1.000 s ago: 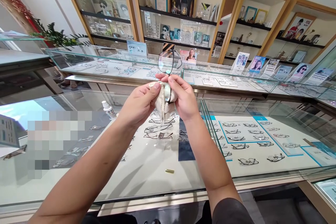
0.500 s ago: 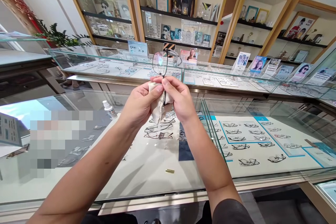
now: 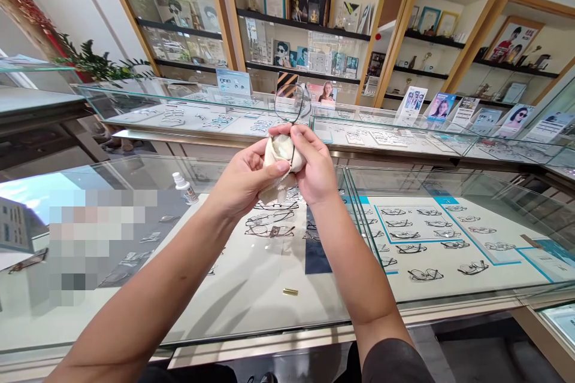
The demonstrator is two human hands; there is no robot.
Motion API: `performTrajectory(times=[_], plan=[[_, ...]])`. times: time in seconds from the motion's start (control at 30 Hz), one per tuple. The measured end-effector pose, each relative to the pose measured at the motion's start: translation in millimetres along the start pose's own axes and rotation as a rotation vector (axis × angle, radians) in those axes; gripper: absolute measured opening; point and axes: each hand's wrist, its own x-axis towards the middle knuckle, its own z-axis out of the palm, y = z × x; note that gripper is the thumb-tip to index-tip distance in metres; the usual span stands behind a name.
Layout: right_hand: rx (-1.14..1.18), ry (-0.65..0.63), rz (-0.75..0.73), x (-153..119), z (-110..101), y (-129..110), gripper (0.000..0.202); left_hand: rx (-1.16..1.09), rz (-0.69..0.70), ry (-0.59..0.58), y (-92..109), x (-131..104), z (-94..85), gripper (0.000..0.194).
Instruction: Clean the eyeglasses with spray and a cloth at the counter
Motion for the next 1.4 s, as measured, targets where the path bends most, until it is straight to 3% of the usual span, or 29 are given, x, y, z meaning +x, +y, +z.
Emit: performTrajectory(times=[0.3,0.57,0.77,0.9,1.1,1.4], plan=[[0.02,0.022,-0.009,2.6,-0.8,0.9,0.026,0.083,0.047,0.0,-2.4,-0.2,-1.0,0.052],[0.032,-0.02,0.007,-1.2,5.3,6.2,0.024,0.122,0.171,0.124,-5.9,-1.4,7.9,0.048],[0.027,-0.146,0.026,-8.1,15.0,3.1,0.018,0.146,0.232,0.264,-6.2,0.5,8.9,0.044],[-0.049,-0.123,0.015,-10.9,18.2,0.1,0.018,0.12,0.244,0.274,-7.7,1.7,7.1,0.038],[-0.064,-0.062,-0.011,-9.8,16.7,-0.4,0.02,0.152,0.168,0.204,-4.2,1.7,1.6,0.046],[-0.006,0.014,0.014,-1.7,7.7,-1.0,0.022,0.135,0.02,-0.123,13.5,0.4,-14.8,0.044]])
